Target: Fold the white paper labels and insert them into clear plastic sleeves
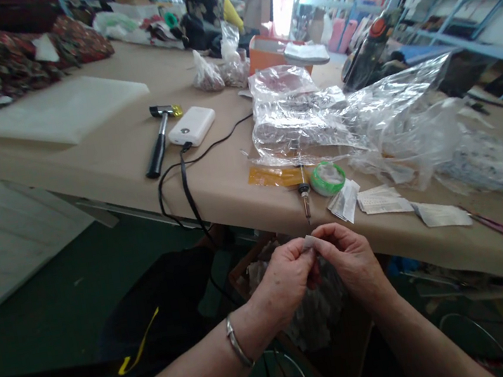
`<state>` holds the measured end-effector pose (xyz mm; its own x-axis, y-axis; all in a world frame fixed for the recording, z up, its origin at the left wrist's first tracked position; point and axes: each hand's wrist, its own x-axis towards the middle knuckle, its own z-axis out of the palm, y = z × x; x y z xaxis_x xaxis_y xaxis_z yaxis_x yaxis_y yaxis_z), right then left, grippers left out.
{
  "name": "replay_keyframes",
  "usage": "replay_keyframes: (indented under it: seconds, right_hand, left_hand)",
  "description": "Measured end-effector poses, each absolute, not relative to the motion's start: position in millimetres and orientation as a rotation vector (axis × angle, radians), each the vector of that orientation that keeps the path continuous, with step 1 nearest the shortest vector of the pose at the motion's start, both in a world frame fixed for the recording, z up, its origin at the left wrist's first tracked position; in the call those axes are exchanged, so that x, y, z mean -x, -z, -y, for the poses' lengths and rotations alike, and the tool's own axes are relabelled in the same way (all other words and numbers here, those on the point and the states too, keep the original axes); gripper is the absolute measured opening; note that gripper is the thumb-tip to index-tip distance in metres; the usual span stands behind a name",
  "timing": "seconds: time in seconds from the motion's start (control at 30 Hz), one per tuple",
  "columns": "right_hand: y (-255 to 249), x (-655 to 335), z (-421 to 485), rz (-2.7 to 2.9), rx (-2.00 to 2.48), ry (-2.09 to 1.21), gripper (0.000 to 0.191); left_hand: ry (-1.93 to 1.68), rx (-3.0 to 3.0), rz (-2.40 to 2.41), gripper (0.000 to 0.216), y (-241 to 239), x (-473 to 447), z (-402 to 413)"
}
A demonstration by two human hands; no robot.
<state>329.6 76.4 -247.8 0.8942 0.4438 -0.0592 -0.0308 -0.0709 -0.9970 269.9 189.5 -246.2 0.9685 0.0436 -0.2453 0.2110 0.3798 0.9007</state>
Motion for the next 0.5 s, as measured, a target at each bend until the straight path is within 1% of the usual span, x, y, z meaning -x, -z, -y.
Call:
replay_keyframes:
  seconds: [0.13, 0.37, 0.5]
  right_hand:
    - [245.8, -329.7, -78.7, 0.339, 1.607, -0.354, 0.015]
    - [247.8, -332.1, -75.5, 0.358, 1.601, -0.421, 0.014]
    - [245.9, -336.9, -76.7, 0.401, 1.674, -0.357, 0.012]
  left_hand:
    - [0.097, -1.155, -0.222, 0.020, 249.6, -272.5, -190.0]
    - [0.097, -1.174, -0.227, 0.022, 250.8, -275.0, -187.9]
    - [0.000, -1.333, -0.204, 0.021, 249.6, -277.0, -192.4]
